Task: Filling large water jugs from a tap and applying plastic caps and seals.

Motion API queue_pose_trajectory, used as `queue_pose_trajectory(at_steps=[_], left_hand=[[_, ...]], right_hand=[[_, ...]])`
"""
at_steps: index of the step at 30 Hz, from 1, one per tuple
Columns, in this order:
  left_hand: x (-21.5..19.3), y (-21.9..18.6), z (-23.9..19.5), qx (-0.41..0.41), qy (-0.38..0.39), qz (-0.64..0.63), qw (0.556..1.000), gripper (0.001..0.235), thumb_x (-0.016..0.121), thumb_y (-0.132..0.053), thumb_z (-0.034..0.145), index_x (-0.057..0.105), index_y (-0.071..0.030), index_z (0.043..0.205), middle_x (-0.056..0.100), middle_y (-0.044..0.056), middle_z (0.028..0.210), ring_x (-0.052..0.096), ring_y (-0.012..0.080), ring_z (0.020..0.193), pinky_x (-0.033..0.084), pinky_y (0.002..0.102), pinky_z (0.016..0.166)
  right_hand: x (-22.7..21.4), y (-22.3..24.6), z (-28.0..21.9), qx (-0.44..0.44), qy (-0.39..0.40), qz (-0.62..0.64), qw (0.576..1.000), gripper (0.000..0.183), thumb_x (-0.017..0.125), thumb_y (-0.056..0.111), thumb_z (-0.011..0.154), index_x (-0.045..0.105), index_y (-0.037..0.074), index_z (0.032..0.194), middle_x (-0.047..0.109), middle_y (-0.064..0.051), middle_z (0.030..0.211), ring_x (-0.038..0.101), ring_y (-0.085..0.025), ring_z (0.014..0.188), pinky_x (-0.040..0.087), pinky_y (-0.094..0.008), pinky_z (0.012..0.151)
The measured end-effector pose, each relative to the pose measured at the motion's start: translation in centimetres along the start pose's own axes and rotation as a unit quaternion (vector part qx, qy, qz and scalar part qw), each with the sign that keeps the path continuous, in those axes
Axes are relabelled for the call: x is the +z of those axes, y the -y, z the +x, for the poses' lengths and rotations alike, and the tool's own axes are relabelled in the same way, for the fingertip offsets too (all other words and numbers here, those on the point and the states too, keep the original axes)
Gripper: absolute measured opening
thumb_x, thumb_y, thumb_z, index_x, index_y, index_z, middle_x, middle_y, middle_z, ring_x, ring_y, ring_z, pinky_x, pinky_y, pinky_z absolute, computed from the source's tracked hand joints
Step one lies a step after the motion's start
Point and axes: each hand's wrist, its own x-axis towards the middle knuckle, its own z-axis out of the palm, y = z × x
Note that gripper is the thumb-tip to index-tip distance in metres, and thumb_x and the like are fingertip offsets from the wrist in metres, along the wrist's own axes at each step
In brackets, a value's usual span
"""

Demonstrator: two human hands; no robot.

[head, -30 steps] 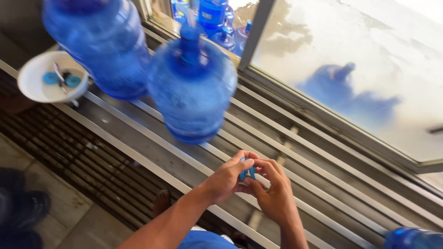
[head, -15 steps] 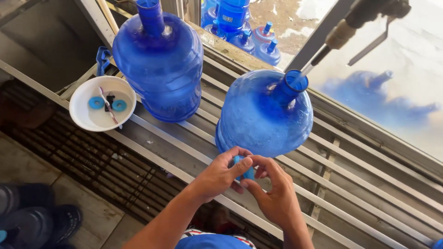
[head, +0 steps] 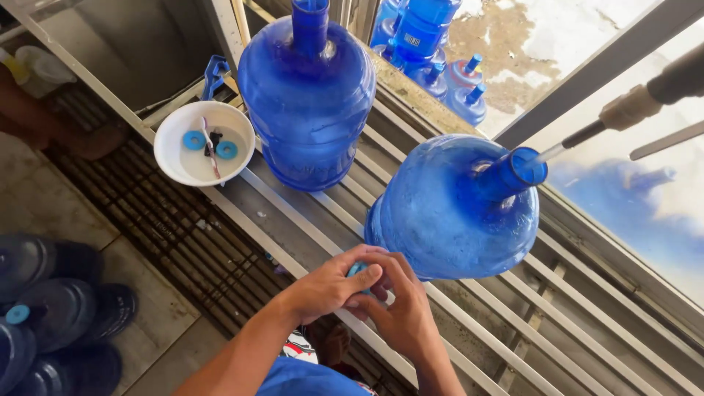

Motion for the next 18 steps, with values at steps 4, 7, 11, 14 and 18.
queue_pose_trajectory(at_steps=[4, 7, 11, 14, 18], left_hand=[[-1.8, -1.7, -0.5, -0.006, -0.023, -0.071, 0.997, 0.058, 0.068, -0.037, 0.092, 0.053, -0.013, 0.143, 0.068, 0.006, 0.108, 0.068, 0.0152, 0.091, 0.060, 0.032, 0.073], [-5.0, -1.6, 0.5, 0.010, -0.028, -0.053, 0.998, 0.053, 0.070, -0.026, 0.093, 0.057, -0.010, 0.142, 0.067, 0.004, 0.111, 0.064, 0.0106, 0.092, 0.056, 0.028, 0.073], [-9.7, -3.0, 1.8, -0.007, -0.094, 0.105, 0.990, 0.042, 0.067, -0.013, 0.092, 0.064, -0.009, 0.133, 0.060, 0.011, 0.086, 0.057, 0.0136, 0.072, 0.052, 0.028, 0.063], [-12.9, -6.1, 1.2, -0.003, -0.137, 0.173, 0.975, 0.040, 0.065, -0.007, 0.082, 0.067, -0.007, 0.121, 0.062, -0.001, 0.093, 0.063, 0.0071, 0.078, 0.059, 0.027, 0.067], [-18.6, -9.0, 0.3, 0.001, -0.107, 0.203, 0.973, 0.037, 0.065, -0.005, 0.077, 0.069, -0.004, 0.114, 0.064, 0.001, 0.083, 0.063, 0.0117, 0.070, 0.056, 0.028, 0.065]], right_hand=[[1.2, 1.2, 2.4, -0.034, 0.013, -0.010, 0.999, 0.055, 0.086, 0.010, 0.069, 0.067, 0.011, 0.120, 0.068, -0.006, 0.117, 0.062, -0.022, 0.080, 0.054, -0.036, 0.074], [2.8, 0.9, 4.2, -0.042, 0.010, -0.003, 0.999, 0.054, 0.086, 0.011, 0.072, 0.065, 0.010, 0.122, 0.067, -0.008, 0.122, 0.065, -0.024, 0.095, 0.056, -0.036, 0.082], [5.6, 1.7, 7.6, -0.008, -0.011, -0.024, 1.000, 0.056, 0.085, 0.013, 0.074, 0.063, 0.011, 0.125, 0.066, -0.008, 0.127, 0.068, -0.027, 0.111, 0.057, -0.037, 0.088], [8.0, 3.7, 10.4, 0.036, -0.014, -0.048, 0.998, 0.061, 0.088, 0.016, 0.071, 0.064, 0.011, 0.126, 0.064, -0.008, 0.125, 0.065, -0.028, 0.107, 0.055, -0.039, 0.085], [11.5, 3.9, 13.5, 0.052, -0.020, -0.025, 0.998, 0.058, 0.087, 0.018, 0.074, 0.063, 0.011, 0.126, 0.065, -0.007, 0.125, 0.066, -0.025, 0.109, 0.056, -0.038, 0.085]])
